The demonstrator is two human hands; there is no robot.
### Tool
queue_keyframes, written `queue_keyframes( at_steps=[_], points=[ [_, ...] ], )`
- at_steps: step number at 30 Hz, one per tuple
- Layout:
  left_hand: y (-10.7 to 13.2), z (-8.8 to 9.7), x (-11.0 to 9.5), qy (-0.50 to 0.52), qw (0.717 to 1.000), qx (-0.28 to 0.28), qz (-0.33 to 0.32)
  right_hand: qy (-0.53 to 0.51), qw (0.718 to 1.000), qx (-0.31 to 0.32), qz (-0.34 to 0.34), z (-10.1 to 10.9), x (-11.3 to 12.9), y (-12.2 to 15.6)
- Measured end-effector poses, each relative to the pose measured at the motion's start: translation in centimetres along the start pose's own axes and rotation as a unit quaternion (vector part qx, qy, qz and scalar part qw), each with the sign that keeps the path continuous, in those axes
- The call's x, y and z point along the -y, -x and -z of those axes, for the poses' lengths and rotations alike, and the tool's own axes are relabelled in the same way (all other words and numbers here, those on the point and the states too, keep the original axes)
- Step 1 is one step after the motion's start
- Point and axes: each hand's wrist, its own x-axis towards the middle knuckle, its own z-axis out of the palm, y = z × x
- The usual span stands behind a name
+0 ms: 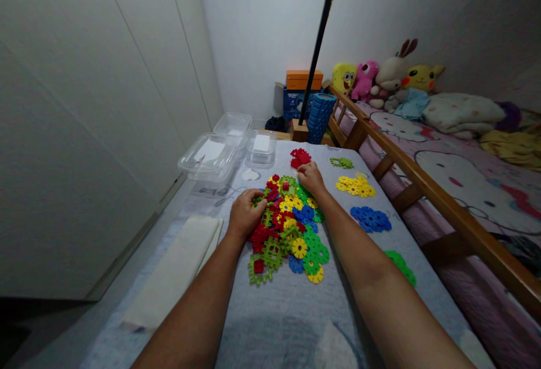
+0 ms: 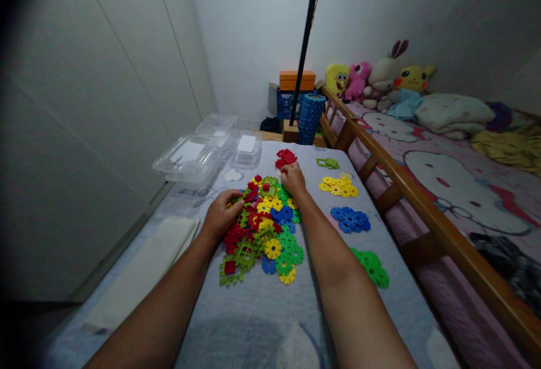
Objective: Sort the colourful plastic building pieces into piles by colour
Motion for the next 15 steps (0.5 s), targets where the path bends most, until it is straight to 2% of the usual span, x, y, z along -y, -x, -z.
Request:
queue_keyframes(
  at_steps=[10, 15],
  points=[
    [0.0, 0.0, 0.0, -0.001, 1.000, -0.003, -0.001, 0.053, 0.997, 0.045, -0.016, -0.4, 0.3, -1.4],
    [0.0, 0.0, 0.0, -0.002, 1.000, 0.000, -0.004, 0.042, 0.997, 0.066, -0.023, -0.2, 0.6, -2.0]
  ],
)
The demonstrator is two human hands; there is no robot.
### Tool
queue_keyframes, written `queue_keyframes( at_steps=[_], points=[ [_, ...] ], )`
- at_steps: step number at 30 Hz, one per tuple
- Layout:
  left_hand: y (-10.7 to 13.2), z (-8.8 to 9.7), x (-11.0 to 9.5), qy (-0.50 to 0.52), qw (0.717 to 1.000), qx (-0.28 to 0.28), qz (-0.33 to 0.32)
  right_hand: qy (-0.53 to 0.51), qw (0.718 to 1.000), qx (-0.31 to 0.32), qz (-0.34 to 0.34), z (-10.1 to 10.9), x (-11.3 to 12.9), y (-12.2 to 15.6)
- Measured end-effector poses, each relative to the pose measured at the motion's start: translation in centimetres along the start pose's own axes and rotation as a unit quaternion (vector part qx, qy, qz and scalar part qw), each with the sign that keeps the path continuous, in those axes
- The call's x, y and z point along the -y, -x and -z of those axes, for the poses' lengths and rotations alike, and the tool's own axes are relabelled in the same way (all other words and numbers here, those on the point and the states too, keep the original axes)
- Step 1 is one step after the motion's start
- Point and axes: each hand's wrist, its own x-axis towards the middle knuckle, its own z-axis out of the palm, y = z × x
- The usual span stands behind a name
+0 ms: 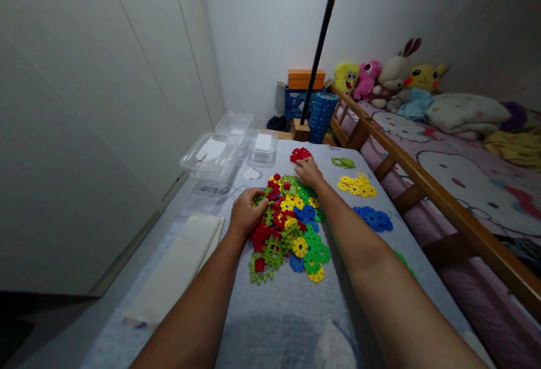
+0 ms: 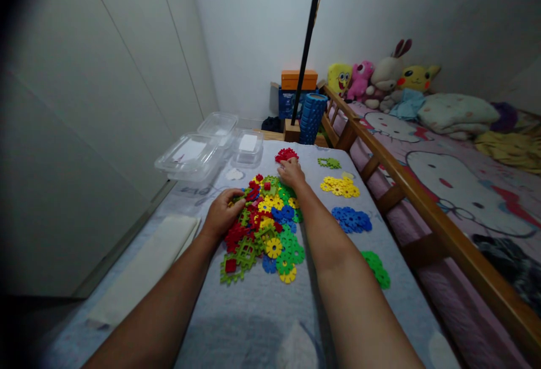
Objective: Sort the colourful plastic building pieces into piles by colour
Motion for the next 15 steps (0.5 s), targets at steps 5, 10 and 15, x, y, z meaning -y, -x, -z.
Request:
queue_keyframes(
  at_steps=[5, 10, 15],
  points=[
    [0.0, 0.0, 0.0, 0.000, 1.000, -0.003, 0.000, -0.085, 0.996, 0.000, 0.035, 1.7, 1.5, 0.8],
    [0.0, 0.0, 0.0, 0.000, 1.000, -0.003, -0.003, -0.170, 0.968, 0.159, 0.091, 4.1, 3.7, 2.6],
    [0.0, -0.1, 0.0, 0.006, 1.000, -0.007, 0.002, -0.151, 0.966, 0.185, 0.097, 4.2, 5.0, 3.5]
  ],
)
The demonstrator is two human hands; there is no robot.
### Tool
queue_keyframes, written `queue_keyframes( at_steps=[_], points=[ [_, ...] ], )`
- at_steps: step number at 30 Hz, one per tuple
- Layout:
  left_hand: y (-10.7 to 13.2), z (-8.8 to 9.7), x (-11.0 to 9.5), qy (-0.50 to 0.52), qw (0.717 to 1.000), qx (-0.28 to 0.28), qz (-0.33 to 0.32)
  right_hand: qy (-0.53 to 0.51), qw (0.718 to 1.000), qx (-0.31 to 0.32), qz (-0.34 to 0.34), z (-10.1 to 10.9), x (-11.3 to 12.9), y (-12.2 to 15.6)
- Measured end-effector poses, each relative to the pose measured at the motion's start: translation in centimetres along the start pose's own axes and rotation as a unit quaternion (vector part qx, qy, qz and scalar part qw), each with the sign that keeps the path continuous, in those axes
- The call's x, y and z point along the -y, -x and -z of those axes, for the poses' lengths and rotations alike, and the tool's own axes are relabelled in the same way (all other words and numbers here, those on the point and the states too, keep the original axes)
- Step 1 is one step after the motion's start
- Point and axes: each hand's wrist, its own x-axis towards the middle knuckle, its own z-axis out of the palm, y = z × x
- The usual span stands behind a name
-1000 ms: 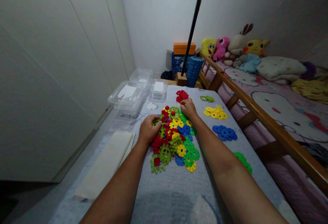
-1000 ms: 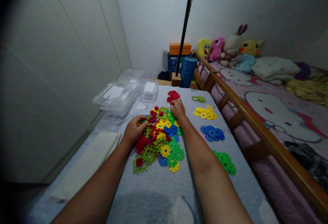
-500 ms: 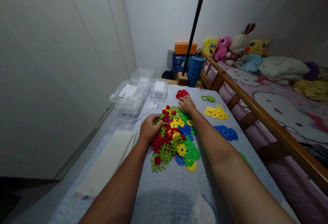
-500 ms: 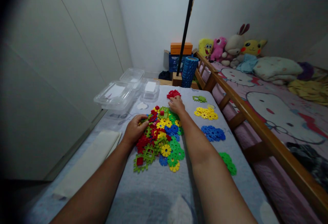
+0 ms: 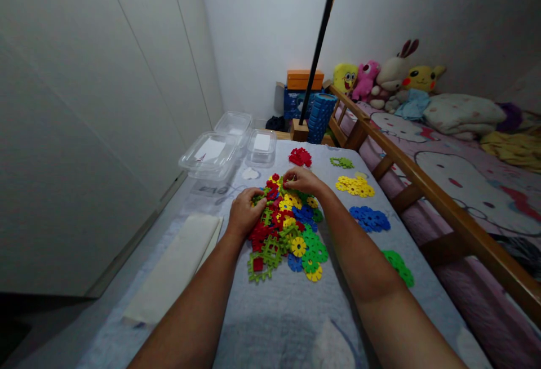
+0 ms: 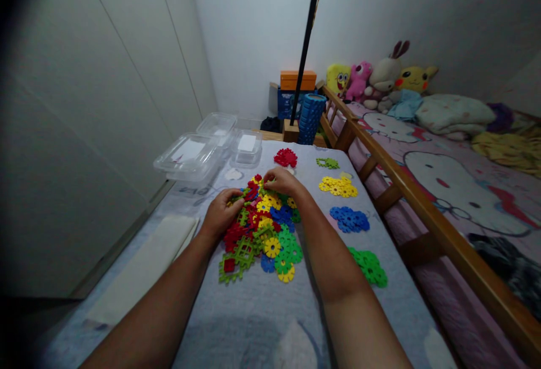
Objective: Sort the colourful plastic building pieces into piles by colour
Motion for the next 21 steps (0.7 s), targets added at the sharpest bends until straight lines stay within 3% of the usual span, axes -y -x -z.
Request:
queue_keyframes(
  at_steps=[4, 9, 16, 21],
  points=[
    [0.0, 0.1, -0.1, 0.010, 1.000, 0.003, 0.003, -0.045, 0.998, -0.035, -0.011, 0.0, -0.4, 0.2],
    [0.0, 0.2, -0.3, 0.015, 1.000, 0.004, 0.002, -0.084, 0.988, -0.129, -0.034, 1.5, -1.4, 0.8],
    [0.0, 0.1, -0.1, 0.005, 1.000, 0.011, 0.005, 0.003, 1.000, -0.024, -0.010, 0.6, -1.1, 0.7],
    [0.0, 0.0, 0.0, 0.003, 1.000, 0.008, -0.001, -0.009, 0.999, -0.054, -0.003, -0.2, -1.4, 0.6]
  ],
)
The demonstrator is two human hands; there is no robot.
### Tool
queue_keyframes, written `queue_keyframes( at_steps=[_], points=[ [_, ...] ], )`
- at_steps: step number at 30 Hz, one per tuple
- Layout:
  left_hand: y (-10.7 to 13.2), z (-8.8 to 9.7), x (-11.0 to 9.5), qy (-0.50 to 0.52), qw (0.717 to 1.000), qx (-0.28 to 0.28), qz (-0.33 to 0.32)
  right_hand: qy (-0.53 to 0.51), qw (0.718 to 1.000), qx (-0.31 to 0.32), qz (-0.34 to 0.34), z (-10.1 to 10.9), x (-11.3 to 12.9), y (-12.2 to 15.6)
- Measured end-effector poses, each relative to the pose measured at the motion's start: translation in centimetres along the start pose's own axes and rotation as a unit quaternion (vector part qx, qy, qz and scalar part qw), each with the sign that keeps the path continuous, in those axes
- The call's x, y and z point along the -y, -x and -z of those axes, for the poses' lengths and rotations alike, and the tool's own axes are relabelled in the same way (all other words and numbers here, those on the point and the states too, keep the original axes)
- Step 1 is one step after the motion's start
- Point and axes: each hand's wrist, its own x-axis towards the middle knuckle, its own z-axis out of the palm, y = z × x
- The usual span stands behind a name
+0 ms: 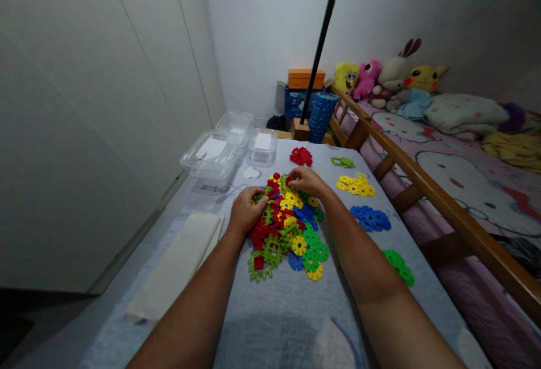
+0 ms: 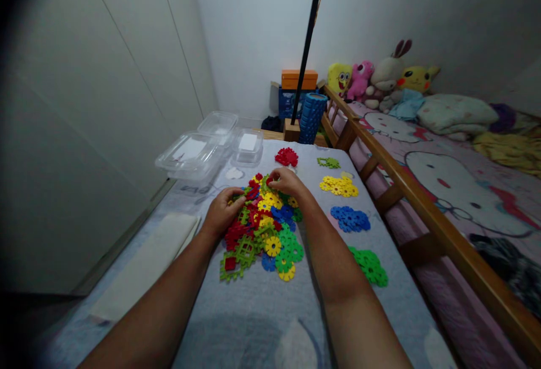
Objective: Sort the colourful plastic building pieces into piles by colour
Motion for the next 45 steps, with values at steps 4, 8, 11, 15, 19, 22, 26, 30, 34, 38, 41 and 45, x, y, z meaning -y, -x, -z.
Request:
queue_keyframes(
  at_steps=[4, 8, 11, 15, 19, 22, 26, 30, 34, 38, 41, 45],
  points=[
    [-0.1, 0.0, 0.1, 0.001, 1.000, -0.008, -0.013, -0.054, 0.991, -0.114, -0.040, 0.6, -1.7, -0.4],
    [-0.2, 0.0, 0.2, 0.004, 1.000, -0.004, -0.010, -0.028, 0.959, -0.233, -0.161, 1.0, -3.9, -0.9],
    [-0.1, 0.0, 0.2, 0.005, 1.000, -0.001, -0.007, 0.014, 0.945, -0.244, -0.217, 0.8, -4.9, -1.4],
    [-0.1, 0.0, 0.3, 0.005, 1.000, 0.004, -0.007, 0.053, 0.936, -0.250, -0.241, 0.4, -5.1, -2.2],
    [-0.1, -0.1, 0.4, 0.004, 1.000, 0.001, -0.004, 0.068, 0.930, -0.264, -0.247, -0.1, -5.1, -2.6],
    [-0.1, -0.1, 0.4, 0.003, 1.000, -0.002, 0.000, 0.063, 0.934, -0.270, -0.226, -0.5, -5.3, -2.3],
    [-0.1, -0.1, 0.3, 0.005, 1.000, 0.003, 0.000, 0.056, 0.947, -0.259, -0.180, -0.8, -5.6, -1.9],
    [-0.1, -0.1, 0.3, 0.002, 1.000, 0.003, 0.000, 0.037, 0.962, -0.222, -0.157, -0.6, -5.7, -2.0],
    [-0.1, -0.2, 0.5, 0.002, 1.000, 0.003, -0.003, -0.001, 0.967, -0.207, -0.146, -0.2, -5.5, -1.9],
    [-0.1, -0.3, 0.6, 0.002, 1.000, 0.000, -0.001, -0.074, 0.970, -0.192, -0.128, -0.2, -5.1, -0.6],
    [-0.1, -0.3, 0.5, 0.002, 1.000, 0.000, 0.002, -0.118, 0.981, -0.122, -0.099, -0.5, -4.2, 0.7],
    [0.0, -0.2, 0.3, 0.003, 1.000, -0.001, -0.004, -0.067, 0.994, -0.053, -0.066, -0.4, -2.6, 1.8]
  ],
)
